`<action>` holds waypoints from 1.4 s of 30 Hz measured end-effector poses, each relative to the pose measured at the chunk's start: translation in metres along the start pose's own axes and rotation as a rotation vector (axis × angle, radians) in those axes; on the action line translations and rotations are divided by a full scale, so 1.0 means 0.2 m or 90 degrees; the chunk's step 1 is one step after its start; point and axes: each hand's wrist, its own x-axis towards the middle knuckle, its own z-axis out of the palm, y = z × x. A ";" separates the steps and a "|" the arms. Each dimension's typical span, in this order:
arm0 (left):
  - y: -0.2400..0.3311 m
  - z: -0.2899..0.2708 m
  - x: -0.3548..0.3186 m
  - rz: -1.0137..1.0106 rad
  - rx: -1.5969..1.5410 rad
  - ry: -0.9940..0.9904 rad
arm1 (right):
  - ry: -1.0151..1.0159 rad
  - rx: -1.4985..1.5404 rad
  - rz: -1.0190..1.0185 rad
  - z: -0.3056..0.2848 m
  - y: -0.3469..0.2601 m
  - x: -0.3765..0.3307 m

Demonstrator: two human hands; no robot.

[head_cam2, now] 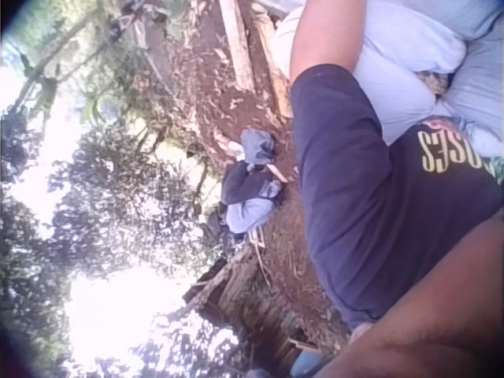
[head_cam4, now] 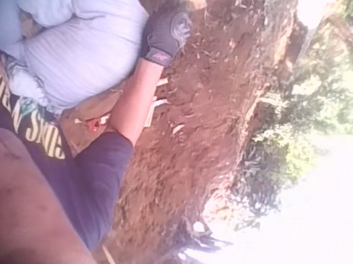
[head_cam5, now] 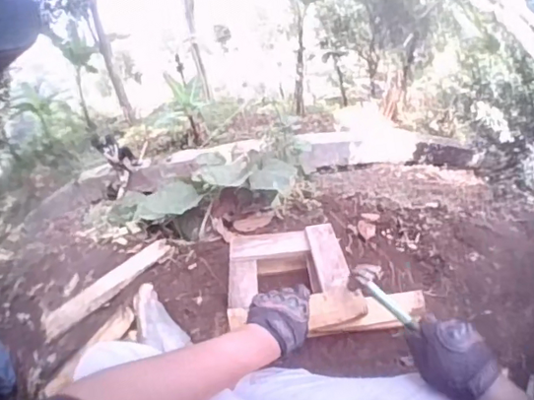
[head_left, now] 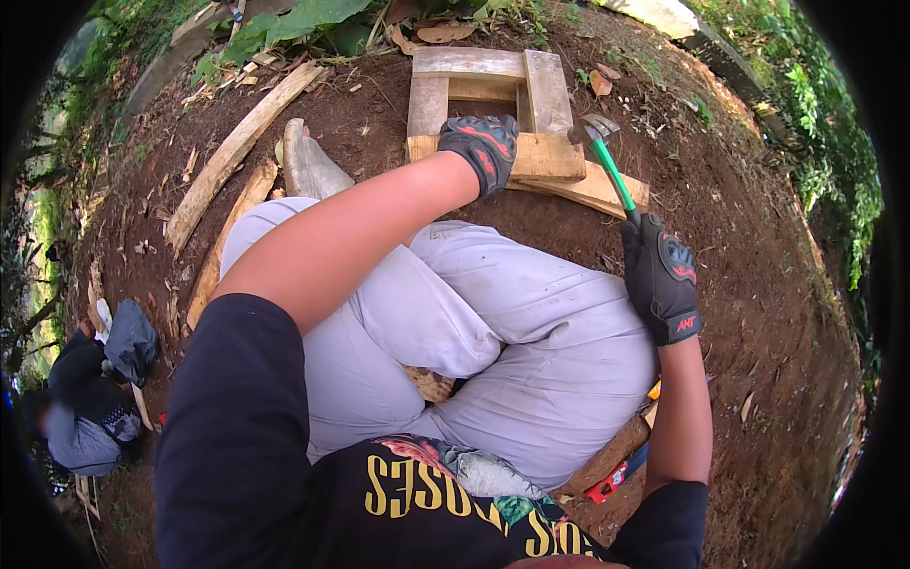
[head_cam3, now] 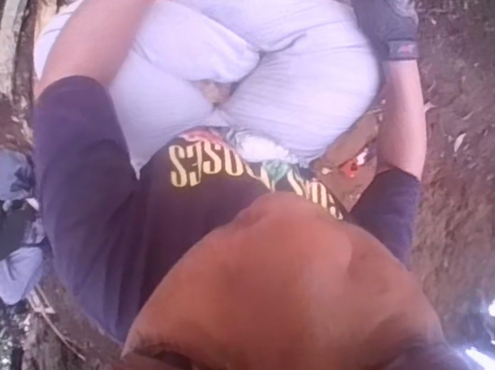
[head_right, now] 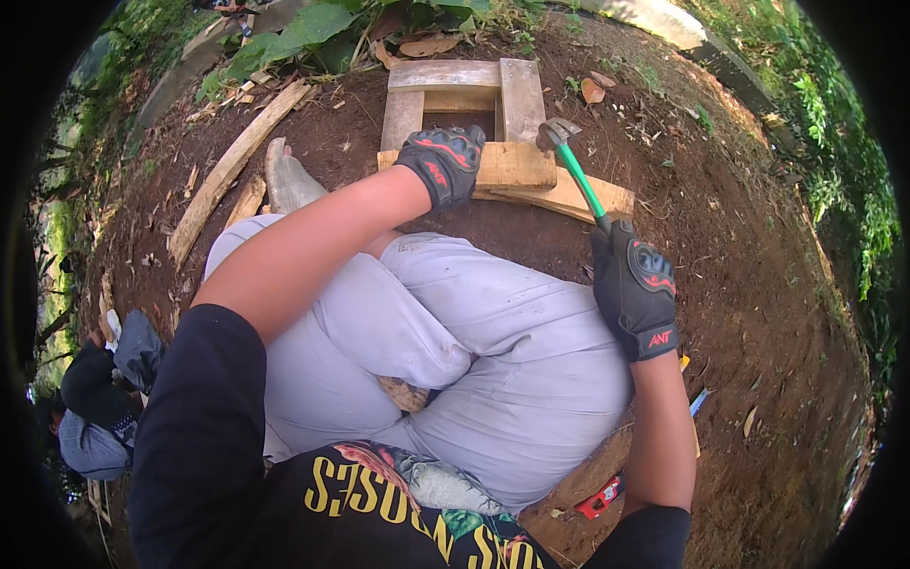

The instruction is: The person sits on the ground and uses a hammer to drive nails into a small wooden frame. They repeatedly position the nails and strike them with the hammer to secure the wooden pieces together.

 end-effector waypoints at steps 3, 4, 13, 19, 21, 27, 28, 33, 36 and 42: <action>-0.05 0.03 -0.03 -0.011 -0.015 0.011 | 0.159 0.124 0.028 -0.24 -0.15 0.10; -0.03 -0.02 -0.06 -0.014 -0.015 -0.008 | 0.220 0.169 0.039 -0.31 -0.19 0.08; -0.01 0.00 0.00 -0.031 0.004 -0.028 | 0.075 0.033 -0.071 -0.14 -0.01 0.17; -0.02 0.01 -0.04 -0.008 -0.023 -0.002 | 0.152 0.226 0.006 -0.18 0.01 0.04; 0.03 -0.01 -0.01 0.002 -0.013 0.020 | 0.013 0.003 -0.096 0.18 0.17 0.00; -0.04 0.03 -0.05 -0.023 -0.027 0.010 | 0.221 0.324 0.084 -0.40 -0.13 0.10; -0.05 0.03 -0.05 -0.016 -0.024 0.010 | 0.267 0.386 0.102 -0.42 -0.14 0.09; 0.04 -0.02 -0.02 -0.009 -0.017 -0.031 | 0.083 0.076 -0.065 0.04 0.13 0.05; -0.03 0.02 -0.03 -0.025 -0.016 -0.012 | 0.087 0.050 -0.125 -0.26 0.00 0.16; 0.00 -0.02 -0.04 -0.017 -0.029 -0.033 | 0.076 0.199 0.074 -0.27 -0.08 0.08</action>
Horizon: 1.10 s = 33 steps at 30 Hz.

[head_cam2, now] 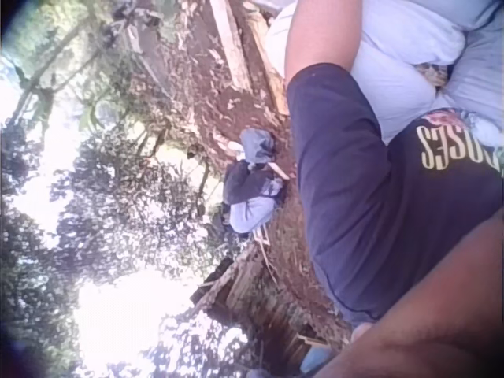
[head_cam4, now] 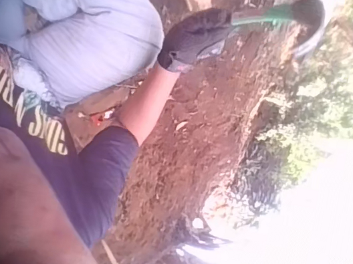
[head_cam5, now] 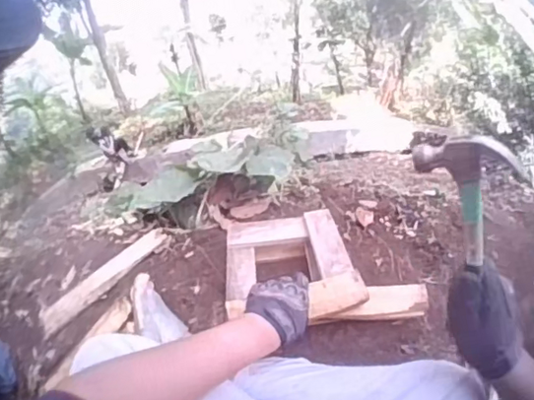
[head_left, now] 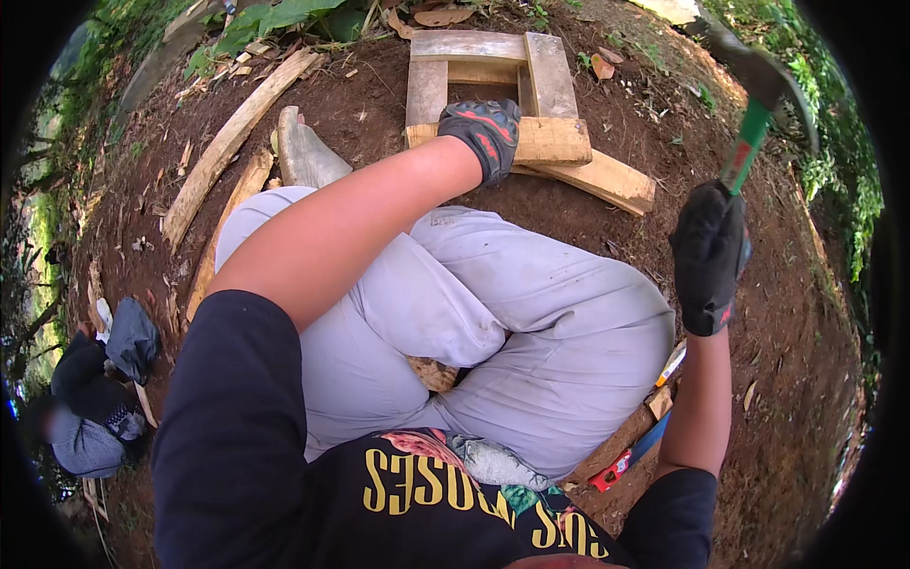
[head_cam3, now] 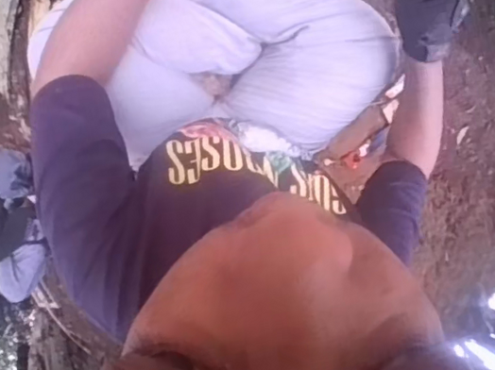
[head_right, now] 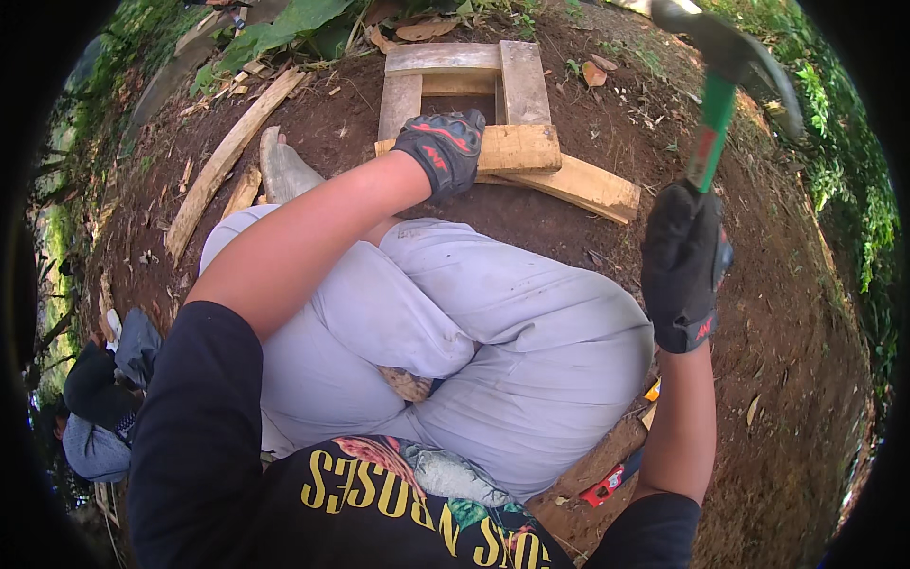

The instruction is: The person sits on the ground and uses a hammer to drive nails into a small wooden frame. They repeatedly position the nails and strike them with the hammer to secure the wooden pieces together.

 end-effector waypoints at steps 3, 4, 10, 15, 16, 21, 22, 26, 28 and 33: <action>0.03 -0.02 0.03 0.005 0.011 0.001 | -0.111 -0.188 -0.094 0.10 0.14 0.02; 0.00 0.02 0.02 0.029 0.010 0.035 | -0.144 -0.222 -0.119 0.09 0.15 0.02; -0.04 -0.03 -0.04 0.006 0.041 0.009 | 0.095 0.152 0.061 -0.19 -0.13 0.05; 0.00 -0.01 0.03 0.028 0.043 0.030 | -0.120 -0.164 -0.111 0.09 0.16 0.01; -0.02 -0.01 0.05 0.038 0.044 0.040 | -0.133 -0.168 -0.125 0.06 0.15 0.04; -0.04 0.00 -0.02 0.008 0.042 0.041 | 0.082 0.153 0.074 -0.16 -0.08 0.02; -0.05 0.00 -0.02 0.010 0.040 0.039 | 0.043 0.125 0.053 -0.09 -0.01 0.00; -0.01 0.04 0.02 0.035 0.043 0.058 | -0.151 -0.197 -0.102 0.22 0.31 -0.06; -0.03 0.03 0.04 0.005 0.045 0.041 | -0.098 -0.181 -0.103 0.03 0.11 0.06; -0.03 0.00 -0.02 0.015 0.053 0.040 | 0.151 0.204 0.006 -0.15 -0.10 0.03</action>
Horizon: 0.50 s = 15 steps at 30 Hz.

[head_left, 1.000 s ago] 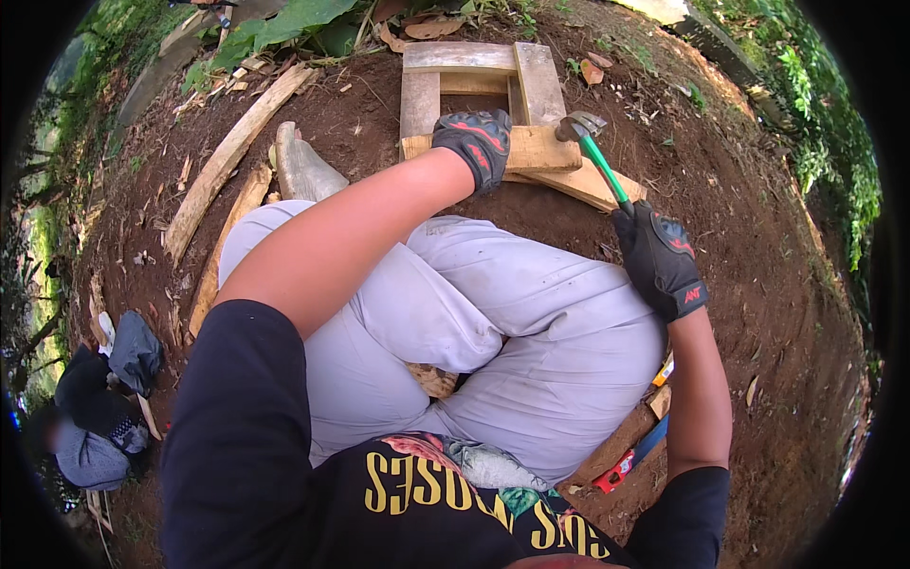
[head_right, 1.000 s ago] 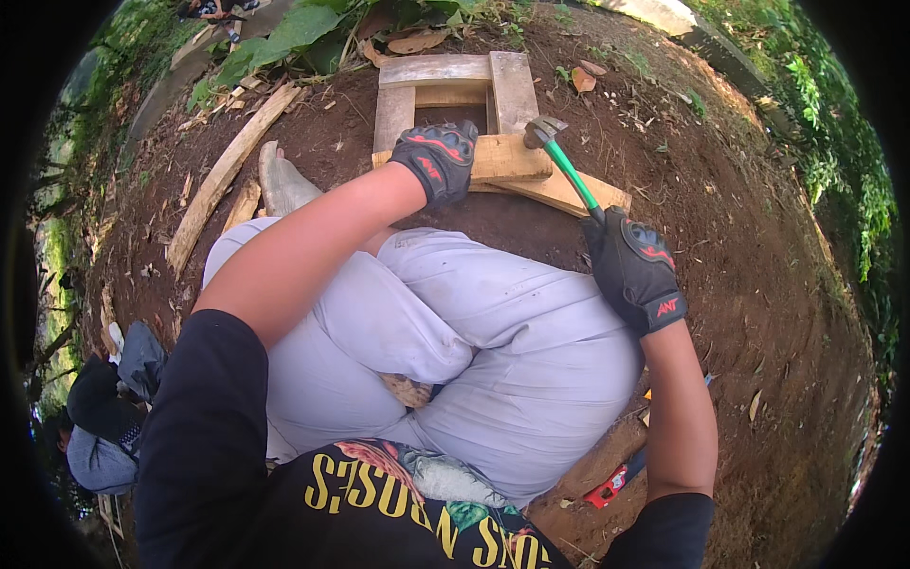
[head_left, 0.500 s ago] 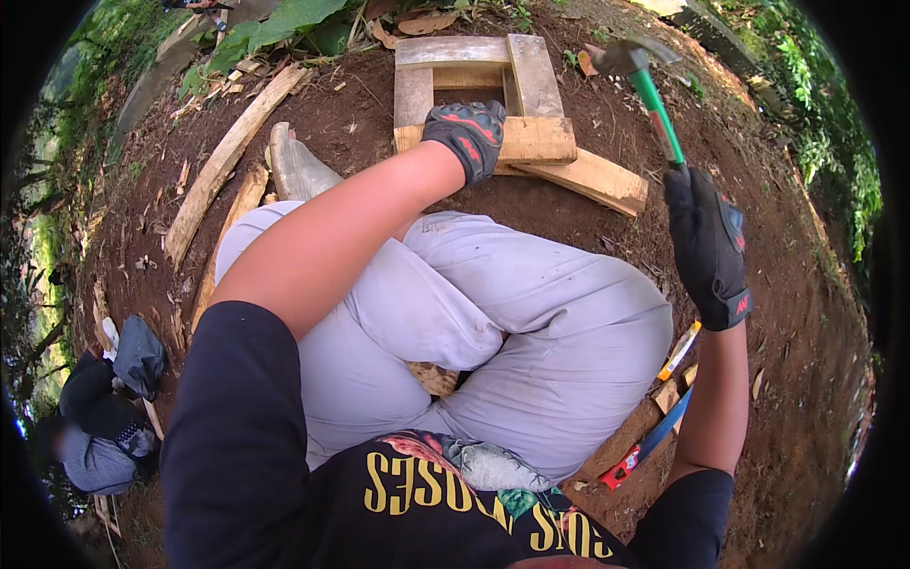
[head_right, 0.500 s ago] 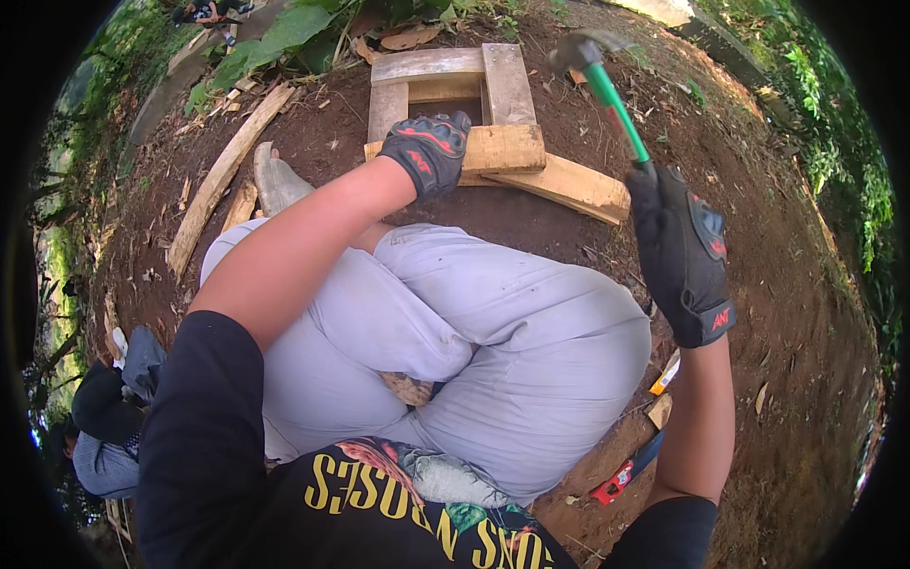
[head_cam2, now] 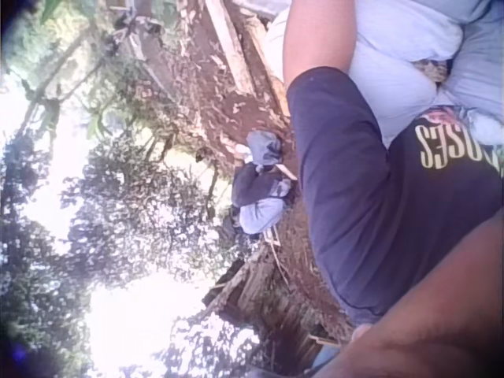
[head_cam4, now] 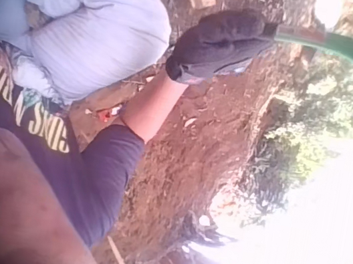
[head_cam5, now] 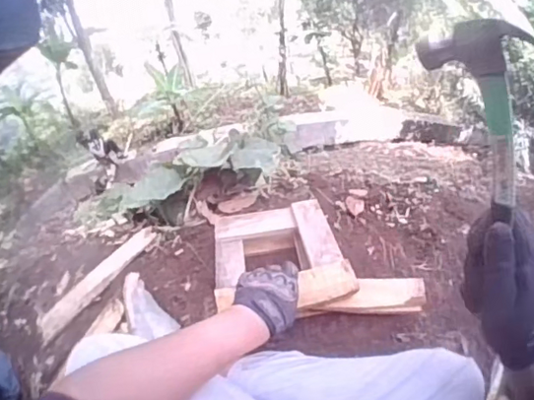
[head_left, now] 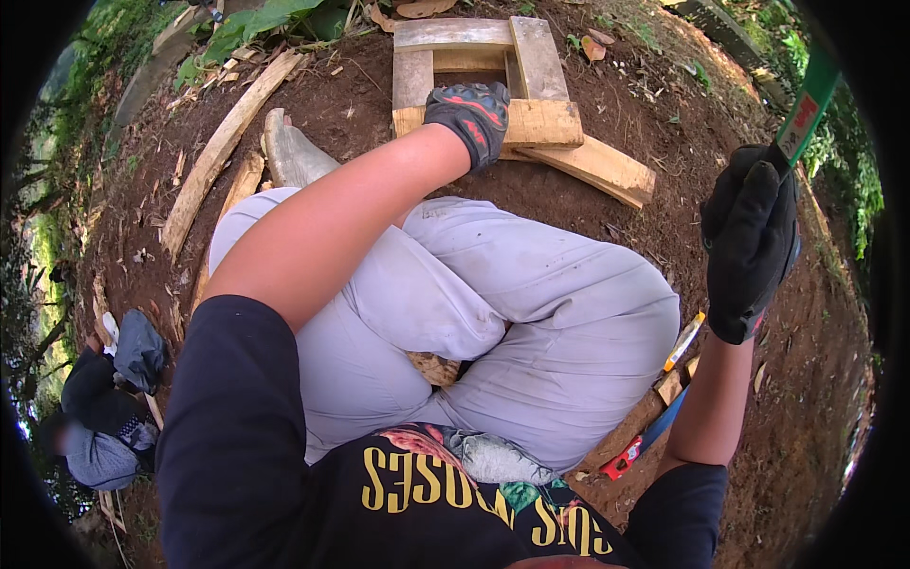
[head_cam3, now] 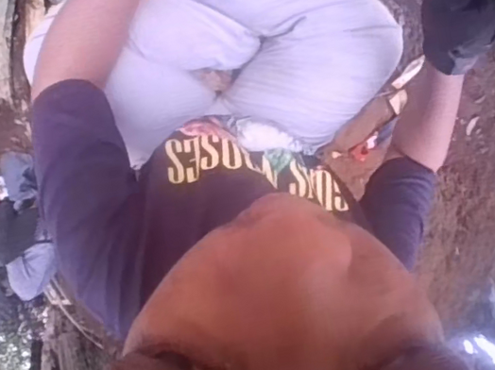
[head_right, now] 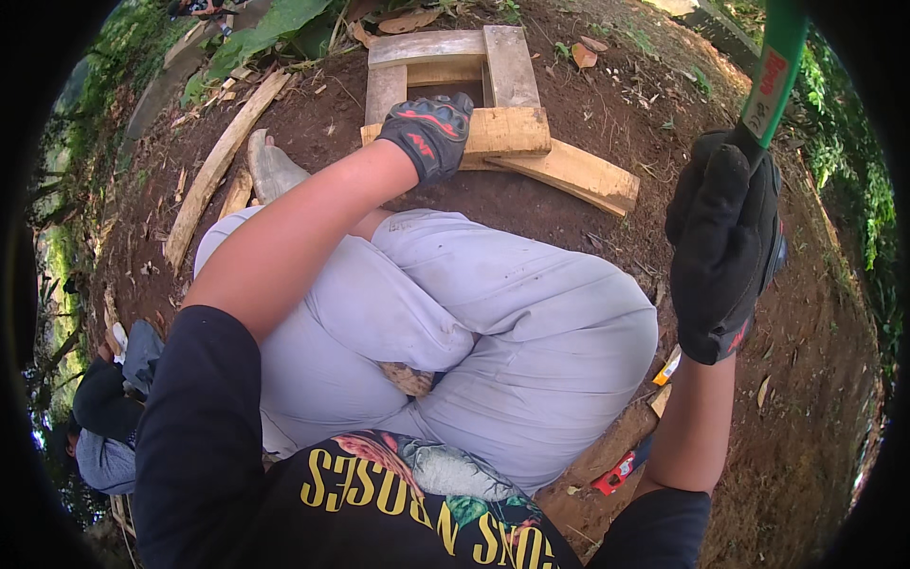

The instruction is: The person sits on the ground and uses a hammer to drive nails into a small wooden frame. They repeatedly position the nails and strike them with the hammer to secure the wooden pieces together.

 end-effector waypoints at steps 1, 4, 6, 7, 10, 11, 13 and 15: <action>0.01 0.00 0.00 0.002 -0.001 -0.002 | -0.013 -0.024 -0.022 0.06 0.11 -0.04; 0.09 -0.02 0.06 0.013 0.004 0.008 | -0.304 -0.352 -0.168 0.24 0.64 -0.17; 0.03 -0.02 0.06 -0.012 0.014 0.010 | -0.293 -0.370 -0.167 0.12 0.35 -0.01; -0.01 -0.01 0.05 -0.018 0.020 0.009 | -0.292 -0.376 -0.165 0.05 0.20 0.07; -0.01 0.00 0.00 0.003 0.004 0.002 | -0.103 -0.100 -0.034 -0.03 -0.05 0.08; 0.01 -0.01 0.01 -0.004 0.013 -0.004 | -0.083 -0.060 -0.011 -0.01 0.00 0.07; 0.04 -0.04 0.02 -0.002 0.027 -0.031 | -0.040 0.014 0.044 0.07 0.20 -0.05; 0.09 -0.02 0.08 0.002 0.025 -0.008 | -0.181 -0.340 -0.115 0.18 0.49 -0.12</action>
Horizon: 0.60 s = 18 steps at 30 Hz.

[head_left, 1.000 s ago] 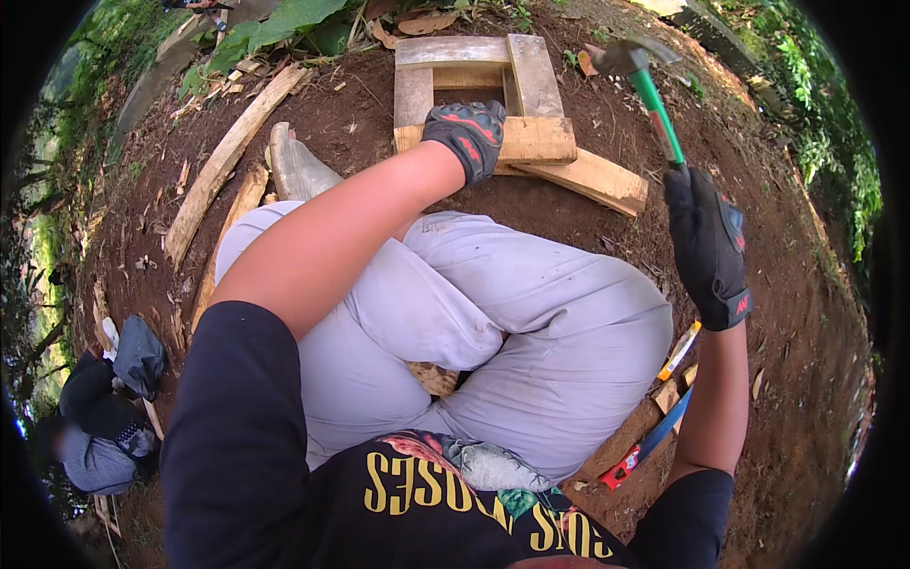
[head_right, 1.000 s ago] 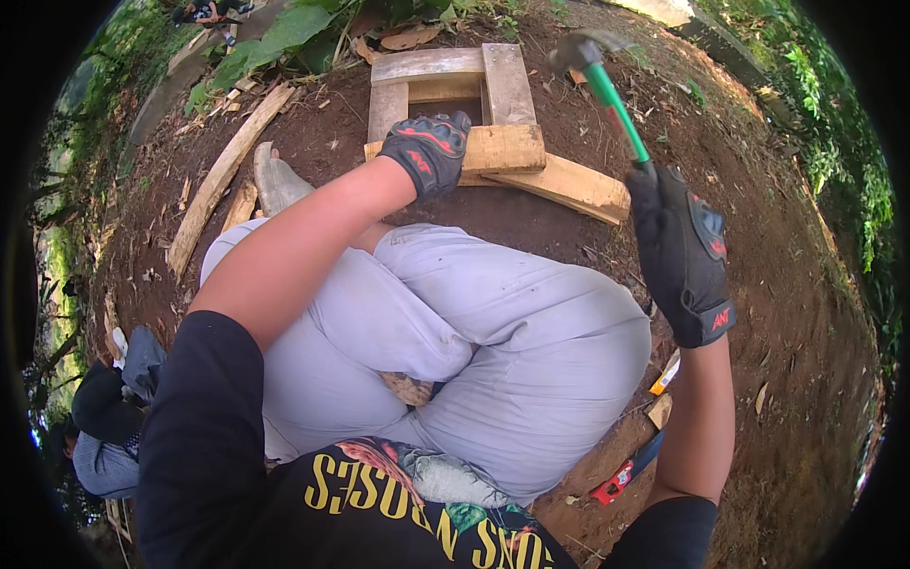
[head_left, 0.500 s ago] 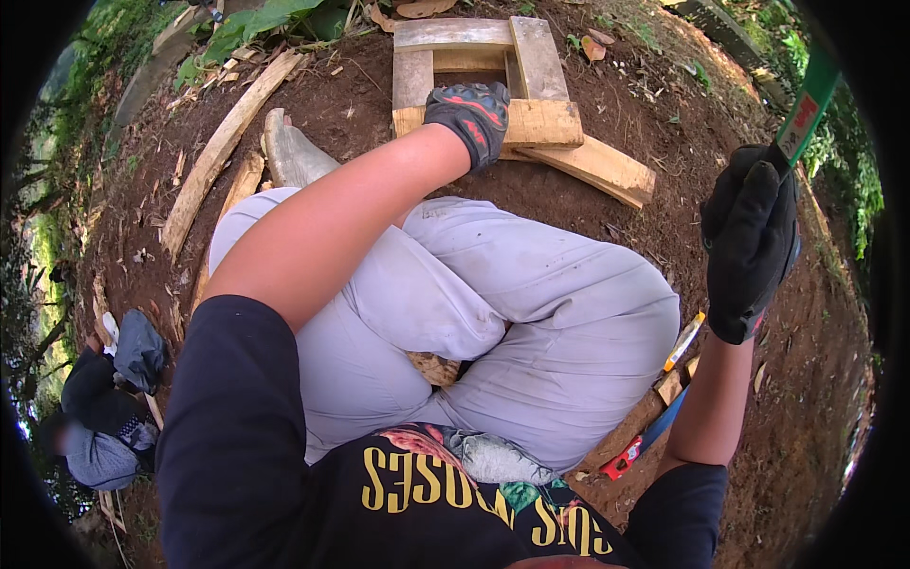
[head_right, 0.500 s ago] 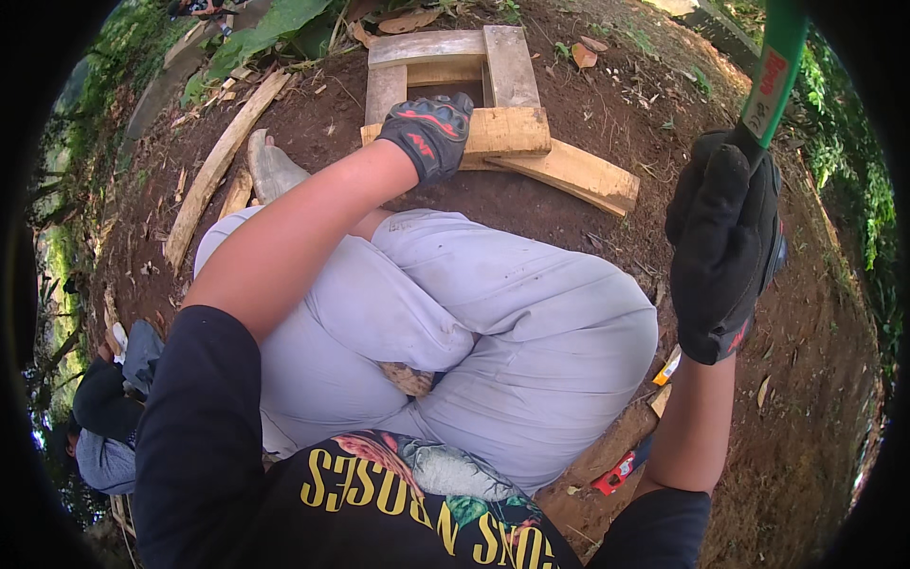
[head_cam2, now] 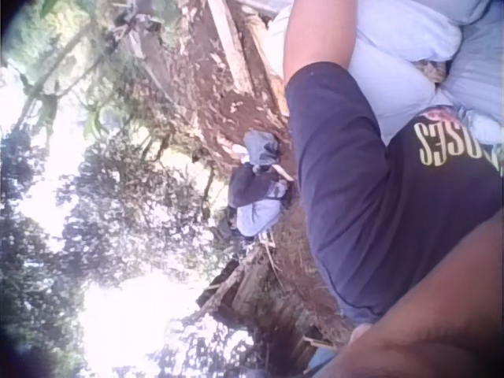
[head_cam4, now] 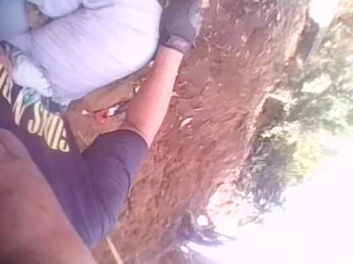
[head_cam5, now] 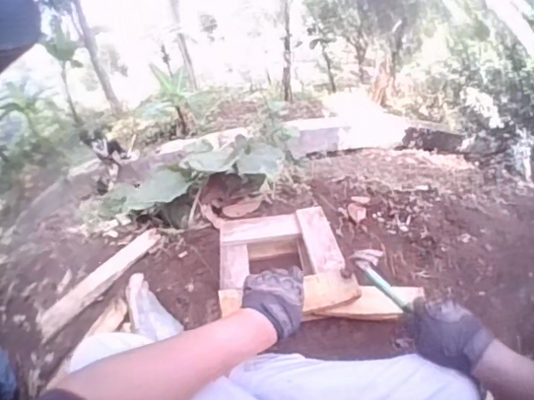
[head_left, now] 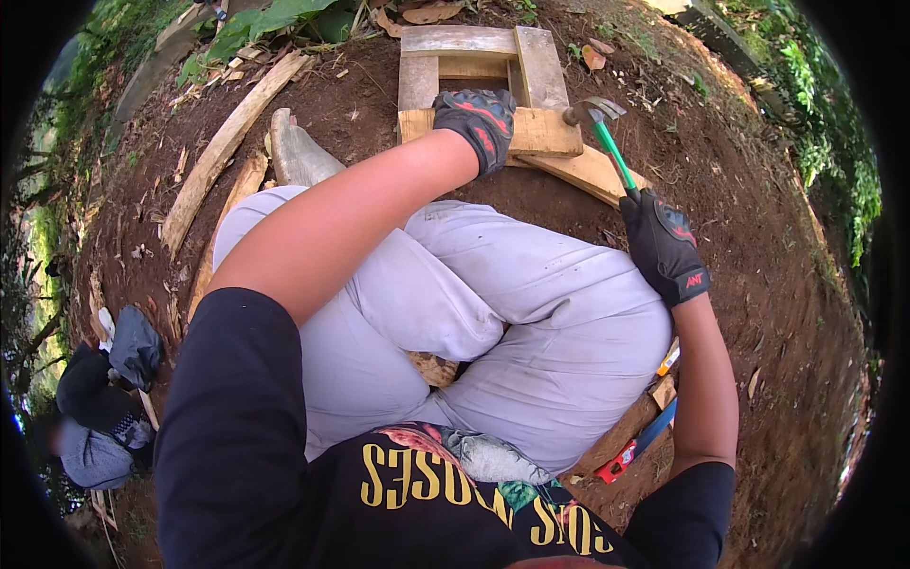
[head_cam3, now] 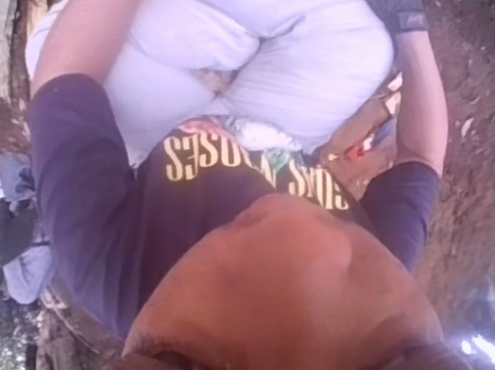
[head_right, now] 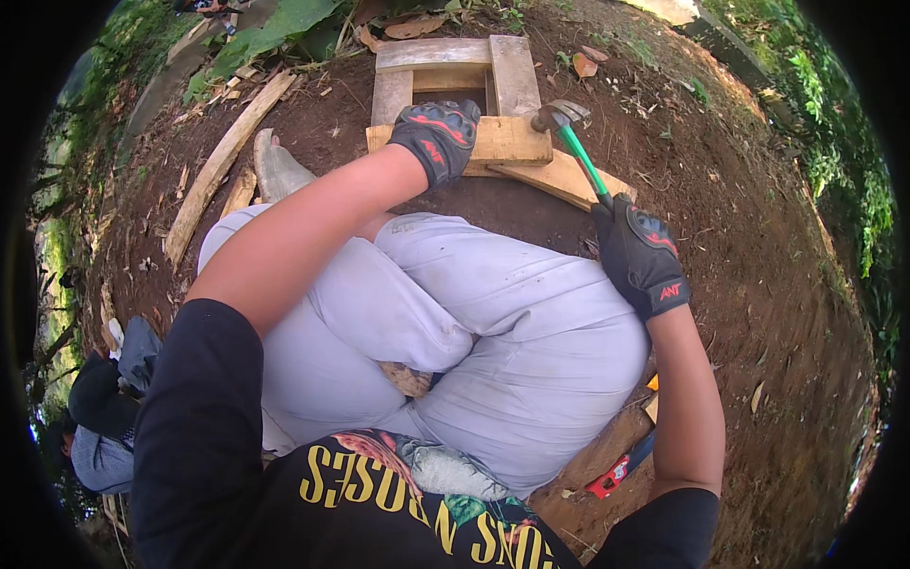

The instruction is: The person sits on the ground and uses a hammer to drive nails into a small wooden frame. They repeatedly position the nails and strike them with the hammer to secure the wooden pieces together.

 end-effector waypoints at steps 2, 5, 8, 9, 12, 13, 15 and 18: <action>-0.04 0.07 -0.01 -0.032 -0.023 0.026 | -0.037 -0.012 -0.063 -0.02 -0.01 0.07; -0.07 0.03 -0.07 -0.034 -0.021 -0.005 | 0.045 0.103 -0.001 -0.37 -0.21 0.12; -0.06 0.01 -0.05 -0.027 -0.008 -0.011 | 0.106 0.263 0.126 -0.34 -0.21 0.10; -0.05 0.00 -0.05 -0.021 -0.002 -0.014 | 0.081 0.221 0.120 -0.24 -0.15 0.06; -0.03 0.00 -0.02 0.008 0.005 0.005 | -0.111 -0.074 -0.003 -0.03 -0.04 0.03; -0.03 -0.01 -0.02 0.007 0.001 0.003 | -0.102 -0.066 -0.014 -0.08 -0.01 0.03; -0.04 0.00 -0.05 -0.023 -0.004 -0.013 | -0.051 0.021 0.010 -0.19 -0.02 0.11; -0.07 -0.01 -0.08 -0.004 -0.022 -0.008 | 0.049 0.228 0.173 -0.32 -0.12 0.11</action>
